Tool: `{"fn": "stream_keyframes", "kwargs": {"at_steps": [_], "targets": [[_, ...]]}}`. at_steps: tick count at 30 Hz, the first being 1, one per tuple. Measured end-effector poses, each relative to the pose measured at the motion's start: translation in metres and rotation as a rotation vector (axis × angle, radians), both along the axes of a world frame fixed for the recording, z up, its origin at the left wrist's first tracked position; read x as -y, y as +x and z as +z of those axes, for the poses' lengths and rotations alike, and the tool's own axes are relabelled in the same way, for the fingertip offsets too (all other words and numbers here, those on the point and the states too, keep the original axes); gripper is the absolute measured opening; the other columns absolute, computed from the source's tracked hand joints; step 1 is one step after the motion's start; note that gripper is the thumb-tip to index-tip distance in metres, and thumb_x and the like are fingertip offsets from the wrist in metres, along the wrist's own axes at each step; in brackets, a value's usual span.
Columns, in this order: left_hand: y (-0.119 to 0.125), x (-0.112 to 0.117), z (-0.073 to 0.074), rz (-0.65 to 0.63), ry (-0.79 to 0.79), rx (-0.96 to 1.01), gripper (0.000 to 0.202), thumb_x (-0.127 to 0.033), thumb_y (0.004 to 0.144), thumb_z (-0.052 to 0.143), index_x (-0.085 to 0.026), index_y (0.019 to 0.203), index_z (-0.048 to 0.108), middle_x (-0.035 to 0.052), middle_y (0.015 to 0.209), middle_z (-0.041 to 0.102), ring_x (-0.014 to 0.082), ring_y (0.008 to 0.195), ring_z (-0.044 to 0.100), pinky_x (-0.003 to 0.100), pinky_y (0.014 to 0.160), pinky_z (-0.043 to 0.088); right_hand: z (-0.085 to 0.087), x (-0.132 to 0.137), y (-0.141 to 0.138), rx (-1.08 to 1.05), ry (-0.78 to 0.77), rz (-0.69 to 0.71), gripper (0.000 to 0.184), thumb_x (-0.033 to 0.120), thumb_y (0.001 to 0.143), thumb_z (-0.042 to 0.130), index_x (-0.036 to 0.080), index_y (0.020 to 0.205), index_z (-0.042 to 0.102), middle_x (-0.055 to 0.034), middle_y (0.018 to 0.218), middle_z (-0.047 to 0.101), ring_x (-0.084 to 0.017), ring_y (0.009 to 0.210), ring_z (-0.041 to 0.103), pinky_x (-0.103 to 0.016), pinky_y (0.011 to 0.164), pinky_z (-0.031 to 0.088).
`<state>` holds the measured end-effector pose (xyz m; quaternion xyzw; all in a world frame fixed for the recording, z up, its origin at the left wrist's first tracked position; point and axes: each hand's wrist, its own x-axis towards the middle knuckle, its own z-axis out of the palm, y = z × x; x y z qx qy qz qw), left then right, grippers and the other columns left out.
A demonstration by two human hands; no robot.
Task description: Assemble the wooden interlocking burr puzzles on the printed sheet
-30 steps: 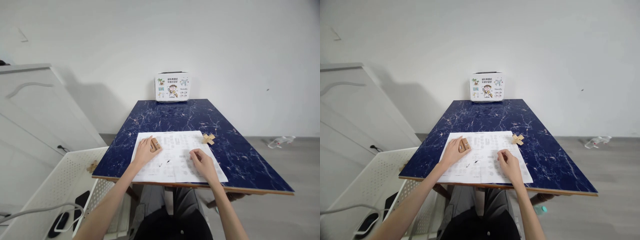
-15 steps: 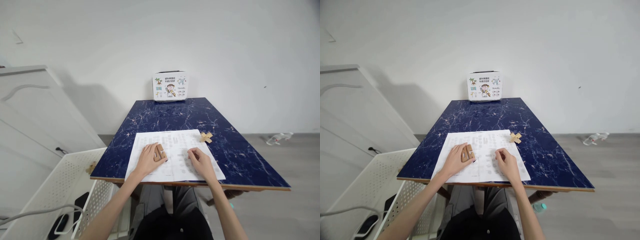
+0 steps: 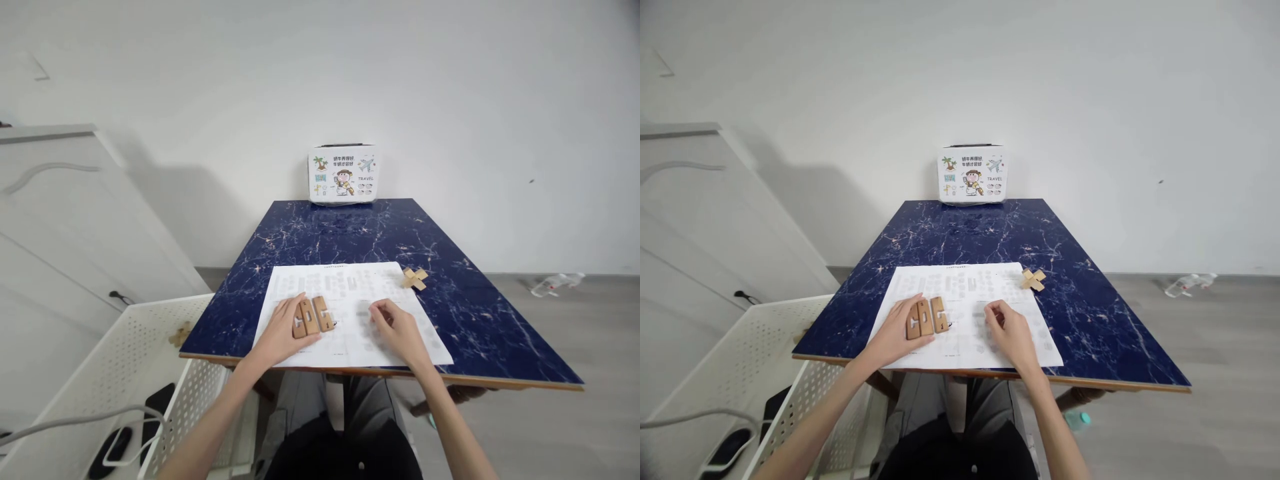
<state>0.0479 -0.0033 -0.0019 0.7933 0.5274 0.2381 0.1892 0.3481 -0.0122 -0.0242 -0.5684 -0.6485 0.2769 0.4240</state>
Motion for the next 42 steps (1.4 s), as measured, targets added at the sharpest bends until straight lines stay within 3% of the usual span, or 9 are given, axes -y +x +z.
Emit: {"fn": "stream_keyframes", "kwargs": {"at_steps": [6, 9, 14, 24, 38, 42], "targets": [[-0.003, 0.001, -0.004, 0.013, 0.053, 0.044, 0.093, -0.046, 0.077, 0.087, -0.024, 0.155, 0.039, 0.0145, 0.150, 0.055, 0.0363, 0.142, 0.048, 0.055, 0.121, 0.039, 0.005, 0.009, -0.045, 0.084, 0.050, 0.163, 0.020, 0.039, 0.097, 0.059, 0.024, 0.109, 0.065, -0.0046, 0.097, 0.072, -0.022, 0.081, 0.069, -0.033, 0.074, 0.052], [-0.005, 0.002, -0.005, 0.002, 0.066, 0.048, 0.093, -0.047, 0.079, 0.086, -0.026, 0.156, 0.038, 0.0139, 0.149, 0.057, 0.0364, 0.141, 0.050, 0.056, 0.120, 0.039, 0.004, 0.010, -0.068, 0.250, 0.102, 0.115, 0.028, 0.039, 0.095, 0.064, 0.022, 0.117, 0.062, -0.0085, 0.109, 0.067, -0.026, 0.096, 0.069, -0.035, 0.076, 0.053], [-0.011, 0.003, -0.007, -0.007, 0.084, 0.044, 0.094, -0.046, 0.078, 0.086, -0.026, 0.156, 0.038, 0.0151, 0.149, 0.057, 0.0365, 0.140, 0.051, 0.057, 0.119, 0.040, 0.005, 0.008, -0.088, 0.445, 0.082, 0.038, 0.023, 0.040, 0.094, 0.069, 0.022, 0.106, 0.061, -0.0091, 0.109, 0.065, -0.029, 0.104, 0.067, -0.033, 0.073, 0.049], [-0.028, 0.010, 0.001, 0.020, 0.051, 0.048, 0.092, -0.049, 0.076, 0.087, -0.024, 0.153, 0.044, 0.0157, 0.151, 0.056, 0.0385, 0.141, 0.050, 0.058, 0.120, 0.039, 0.007, 0.000, -0.095, 0.442, 0.010, -0.023, 0.011, 0.033, 0.094, 0.065, 0.023, 0.096, 0.060, -0.0070, 0.102, 0.065, -0.027, 0.100, 0.065, -0.031, 0.066, 0.040], [-0.016, 0.004, -0.002, -0.022, 0.081, 0.033, 0.087, -0.050, 0.079, 0.085, -0.027, 0.152, 0.044, 0.0130, 0.148, 0.058, 0.0368, 0.140, 0.051, 0.055, 0.118, 0.041, 0.010, -0.008, -0.093, 0.346, -0.039, 0.008, 0.004, 0.025, 0.092, 0.064, 0.022, 0.094, 0.064, -0.0080, 0.098, 0.067, -0.027, 0.092, 0.065, -0.030, 0.065, 0.038], [-0.015, 0.005, 0.001, -0.028, 0.092, 0.031, 0.084, -0.048, 0.081, 0.084, -0.026, 0.151, 0.045, 0.0131, 0.146, 0.059, 0.0361, 0.138, 0.052, 0.055, 0.118, 0.042, 0.009, -0.010, -0.086, 0.220, -0.033, 0.030, 0.015, 0.031, 0.098, 0.056, 0.022, 0.090, 0.064, -0.0066, 0.092, 0.067, -0.025, 0.082, 0.064, -0.032, 0.066, 0.040]]}}
